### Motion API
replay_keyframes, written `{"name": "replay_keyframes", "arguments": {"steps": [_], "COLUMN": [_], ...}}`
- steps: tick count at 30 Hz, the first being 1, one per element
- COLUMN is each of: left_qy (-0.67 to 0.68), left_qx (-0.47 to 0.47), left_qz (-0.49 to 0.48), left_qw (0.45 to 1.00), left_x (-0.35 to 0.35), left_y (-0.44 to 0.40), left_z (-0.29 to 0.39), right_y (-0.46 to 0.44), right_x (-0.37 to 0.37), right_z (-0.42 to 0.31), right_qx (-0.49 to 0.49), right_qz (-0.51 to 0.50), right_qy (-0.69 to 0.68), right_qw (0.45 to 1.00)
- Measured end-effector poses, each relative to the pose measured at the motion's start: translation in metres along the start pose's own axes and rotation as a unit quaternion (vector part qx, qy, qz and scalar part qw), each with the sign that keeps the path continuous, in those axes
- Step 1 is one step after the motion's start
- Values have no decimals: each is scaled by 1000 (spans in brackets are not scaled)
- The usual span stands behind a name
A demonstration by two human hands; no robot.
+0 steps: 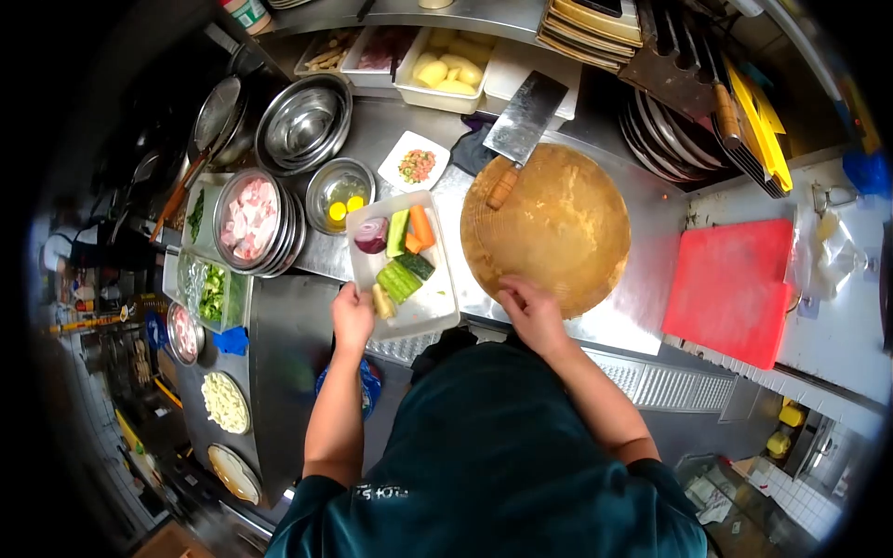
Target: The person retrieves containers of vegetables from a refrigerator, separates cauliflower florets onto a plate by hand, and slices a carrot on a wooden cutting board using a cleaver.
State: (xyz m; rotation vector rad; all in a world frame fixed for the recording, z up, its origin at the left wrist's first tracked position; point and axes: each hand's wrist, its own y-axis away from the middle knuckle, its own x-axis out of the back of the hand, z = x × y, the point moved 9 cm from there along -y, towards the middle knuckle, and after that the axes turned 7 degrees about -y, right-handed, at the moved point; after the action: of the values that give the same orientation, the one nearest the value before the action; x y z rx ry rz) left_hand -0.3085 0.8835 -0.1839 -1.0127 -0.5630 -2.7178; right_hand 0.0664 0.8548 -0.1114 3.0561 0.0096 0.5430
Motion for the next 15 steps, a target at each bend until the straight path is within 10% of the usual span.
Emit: {"name": "replay_keyframes", "arguments": {"steps": [7,15], "left_qy": [-33,-26], "left_qx": [-96,-304], "left_qz": [-20,-191], "left_qw": [995,933], "left_x": [18,-164], "left_y": [40,112], "left_z": [135,251], "right_y": [0,77], "right_x": [8,163], "right_z": [-13,58], "right_qx": [-81,-168], "right_qz": [-31,67], "right_qy": [-86,-91], "right_qw": [992,979]}}
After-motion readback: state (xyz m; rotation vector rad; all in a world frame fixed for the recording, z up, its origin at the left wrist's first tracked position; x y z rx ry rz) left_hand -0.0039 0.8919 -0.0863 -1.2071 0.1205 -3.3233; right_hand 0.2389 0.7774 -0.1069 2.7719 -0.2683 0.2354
